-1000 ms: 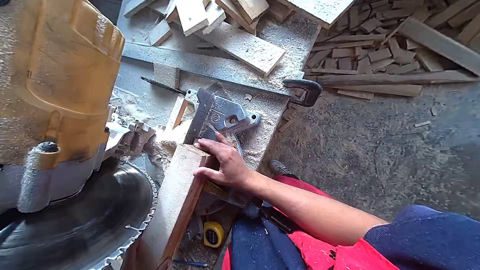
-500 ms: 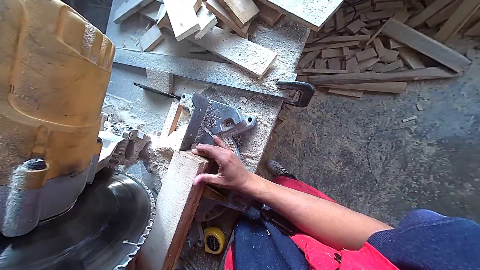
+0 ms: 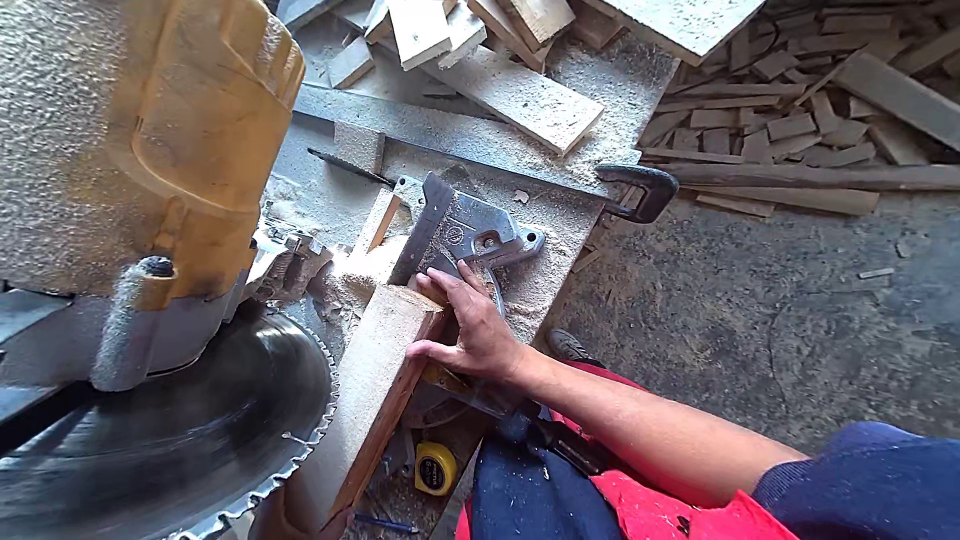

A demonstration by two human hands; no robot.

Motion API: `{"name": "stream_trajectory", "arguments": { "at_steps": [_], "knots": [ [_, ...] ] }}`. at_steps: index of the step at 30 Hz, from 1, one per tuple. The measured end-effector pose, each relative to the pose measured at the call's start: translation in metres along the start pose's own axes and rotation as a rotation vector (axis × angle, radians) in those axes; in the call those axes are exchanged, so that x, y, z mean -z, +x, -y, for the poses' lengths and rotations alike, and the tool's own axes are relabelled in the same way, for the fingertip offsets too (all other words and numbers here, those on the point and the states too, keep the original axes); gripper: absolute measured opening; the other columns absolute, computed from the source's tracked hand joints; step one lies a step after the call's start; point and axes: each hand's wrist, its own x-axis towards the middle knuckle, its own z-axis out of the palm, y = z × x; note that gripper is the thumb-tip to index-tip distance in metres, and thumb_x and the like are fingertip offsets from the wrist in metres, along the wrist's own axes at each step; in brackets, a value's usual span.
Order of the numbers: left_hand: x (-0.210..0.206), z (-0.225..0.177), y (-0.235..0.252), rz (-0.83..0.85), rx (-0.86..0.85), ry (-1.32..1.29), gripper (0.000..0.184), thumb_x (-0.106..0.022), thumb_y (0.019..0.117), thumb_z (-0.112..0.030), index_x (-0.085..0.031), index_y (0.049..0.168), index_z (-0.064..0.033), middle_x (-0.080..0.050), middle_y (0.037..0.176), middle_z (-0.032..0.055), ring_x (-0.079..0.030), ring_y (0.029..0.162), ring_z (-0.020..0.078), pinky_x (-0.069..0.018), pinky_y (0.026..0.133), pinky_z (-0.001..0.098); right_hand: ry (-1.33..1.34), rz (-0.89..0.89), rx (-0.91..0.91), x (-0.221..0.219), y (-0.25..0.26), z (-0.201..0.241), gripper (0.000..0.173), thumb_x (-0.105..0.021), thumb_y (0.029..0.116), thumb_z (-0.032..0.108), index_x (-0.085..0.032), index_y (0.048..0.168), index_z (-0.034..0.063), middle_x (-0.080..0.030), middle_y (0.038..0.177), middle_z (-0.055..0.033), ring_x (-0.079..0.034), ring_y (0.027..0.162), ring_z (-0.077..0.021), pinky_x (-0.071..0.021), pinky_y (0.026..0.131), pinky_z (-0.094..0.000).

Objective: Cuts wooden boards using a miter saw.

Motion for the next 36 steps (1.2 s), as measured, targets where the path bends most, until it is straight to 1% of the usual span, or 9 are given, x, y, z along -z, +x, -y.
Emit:
{"name": "stream_trajectory", "arguments": {
  "at_steps": [5,10,17,19,22,25,29,32,36],
  "knots": [
    [0.0,-0.005,0.0,-0.001,0.022,0.0,0.13,-0.1,0.0399,-0.036,-0.042,0.15,0.0013,-0.062,0.132,0.0279,-0.063,0.117,0.0381,-0.0524,0.1,0.0541,0.03,0.014,-0.01,0.001,0.001,-0.002,0.104,-0.075,0.0783,0.07,-0.05,0.143,-0.0076,-0.067,0.137,-0.0106,-0.059,0.133,-0.0199,-0.0247,0.128,-0.0533],
    [0.002,-0.011,0.005,0.021,0.046,0.001,0.129,-0.1,0.0415,-0.033,-0.041,0.15,0.0032,-0.061,0.133,0.029,-0.062,0.119,0.0385,-0.0516,0.101,0.0527,-0.031,0.013,-0.076,0.002,0.001,0.001,0.107,-0.074,0.0731,0.076,-0.051,0.145,0.0005,-0.068,0.136,-0.0024,-0.059,0.13,-0.0196,-0.0277,0.124,-0.0535],
    [0.002,-0.028,0.008,0.017,0.031,0.047,0.118,-0.1,0.043,-0.034,-0.047,0.141,0.0076,-0.065,0.12,0.0301,-0.066,0.109,0.0406,-0.0532,0.094,0.0566,0.008,0.015,-0.103,0.003,0.003,-0.001,0.096,-0.073,0.0791,0.069,-0.052,0.144,0.0004,-0.07,0.134,-0.0019,-0.059,0.13,-0.019,-0.0291,0.124,-0.052],
    [0.004,-0.035,0.011,0.045,0.065,0.034,0.124,-0.1,0.0439,-0.031,-0.042,0.147,0.0061,-0.063,0.125,0.0311,-0.064,0.113,0.0414,-0.052,0.098,0.0565,0.014,0.018,-0.1,0.003,0.004,-0.002,0.097,-0.074,0.0781,0.068,-0.052,0.143,0.0004,-0.07,0.134,-0.0022,-0.06,0.13,-0.0187,-0.029,0.123,-0.0524],
    [0.008,-0.043,0.012,0.075,0.084,0.0,0.138,-0.1,0.0457,-0.027,-0.025,0.16,-0.0032,-0.056,0.138,0.0318,-0.059,0.122,0.0449,-0.0491,0.102,0.0592,0.016,0.018,-0.088,0.003,0.003,-0.003,0.094,-0.075,0.0785,0.067,-0.053,0.142,0.0012,-0.069,0.134,-0.0016,-0.06,0.129,-0.0173,-0.0292,0.123,-0.0518],
    [0.008,-0.037,0.004,0.071,0.077,-0.032,0.143,-0.1,0.0486,-0.031,-0.018,0.164,-0.0092,-0.047,0.149,0.0305,-0.051,0.133,0.0475,-0.0427,0.108,0.0639,0.006,0.043,-0.057,0.001,0.003,-0.001,0.092,-0.071,0.083,0.065,-0.051,0.145,-0.0001,-0.065,0.14,-0.0053,-0.057,0.134,-0.0197,-0.0269,0.126,-0.0537],
    [-0.003,-0.007,-0.002,-0.009,-0.036,0.046,0.135,-0.092,0.0514,-0.059,-0.03,0.16,-0.0088,-0.052,0.144,0.0267,-0.053,0.13,0.0456,-0.0432,0.108,0.0629,-0.043,0.087,-0.071,0.003,0.004,0.005,0.09,-0.061,0.088,0.065,-0.049,0.147,-0.0012,-0.063,0.143,-0.0073,-0.053,0.138,-0.0208,-0.0237,0.127,-0.0562],
    [-0.003,-0.002,-0.007,0.007,-0.01,0.09,0.127,-0.088,0.057,-0.063,-0.033,0.161,-0.0149,-0.054,0.143,0.0238,-0.054,0.129,0.0457,-0.0443,0.106,0.0644,-0.114,0.138,-0.083,0.004,0.003,0.011,0.087,-0.055,0.0906,0.067,-0.051,0.147,0.0005,-0.063,0.143,-0.0074,-0.054,0.138,-0.0204,-0.0222,0.126,-0.0583],
    [0.002,0.015,-0.024,-0.015,0.003,0.072,0.12,-0.093,0.0568,-0.055,-0.039,0.157,-0.0182,-0.061,0.132,0.0203,-0.061,0.118,0.0433,-0.0504,0.097,0.0642,-0.253,0.301,-0.072,0.002,-0.005,0.031,0.085,-0.049,0.0939,0.07,-0.05,0.15,0.007,-0.062,0.144,-0.0037,-0.053,0.139,-0.016,-0.0094,0.128,-0.0643]
  ]
}}
